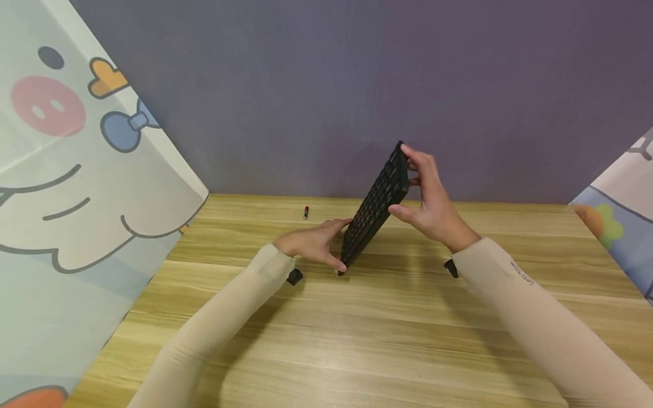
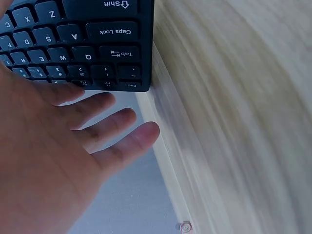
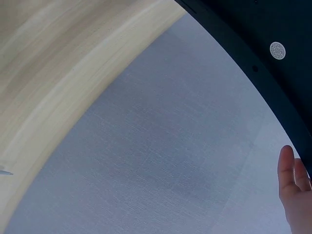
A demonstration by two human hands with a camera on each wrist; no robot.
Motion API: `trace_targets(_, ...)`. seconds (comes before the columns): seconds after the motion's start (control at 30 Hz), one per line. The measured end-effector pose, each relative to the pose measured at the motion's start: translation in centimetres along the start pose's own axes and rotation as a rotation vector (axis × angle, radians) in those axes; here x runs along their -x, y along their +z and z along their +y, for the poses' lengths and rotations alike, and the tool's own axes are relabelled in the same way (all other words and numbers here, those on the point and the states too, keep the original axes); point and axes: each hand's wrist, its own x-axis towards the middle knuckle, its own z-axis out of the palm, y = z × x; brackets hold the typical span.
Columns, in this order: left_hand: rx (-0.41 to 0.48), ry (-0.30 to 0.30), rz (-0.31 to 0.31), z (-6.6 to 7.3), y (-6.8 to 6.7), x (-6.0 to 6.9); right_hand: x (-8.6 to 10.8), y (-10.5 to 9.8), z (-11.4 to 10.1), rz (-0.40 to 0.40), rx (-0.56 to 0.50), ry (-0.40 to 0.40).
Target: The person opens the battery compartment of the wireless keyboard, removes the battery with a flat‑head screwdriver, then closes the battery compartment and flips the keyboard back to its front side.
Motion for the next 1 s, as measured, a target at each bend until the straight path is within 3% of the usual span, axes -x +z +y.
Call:
trace_targets(0.27, 0.036, -0.053, -0.001, -0.8, -0.2, 1.0, 0.3, -0.3, -0.8, -0.038, -0.005, 0.045)
trace_targets(0.57, 0.057, -0.09, -0.019, -1.5, -0.7, 2.1, 0.7, -0.4, -1.2, -0.047, 0.085, 0.042)
trace_targets(0.83, 0.068, -0.128, -0.009, -2.4, -0.9, 3.4, 1.5, -0.7, -1.0, -0.13, 0.136, 0.116)
trace_targets(1.0, 0.063, -0.154, 0.01, -2.7, -1.0, 4.2, 1.8, -0.7, -0.8, -0.16, 0.143, 0.101)
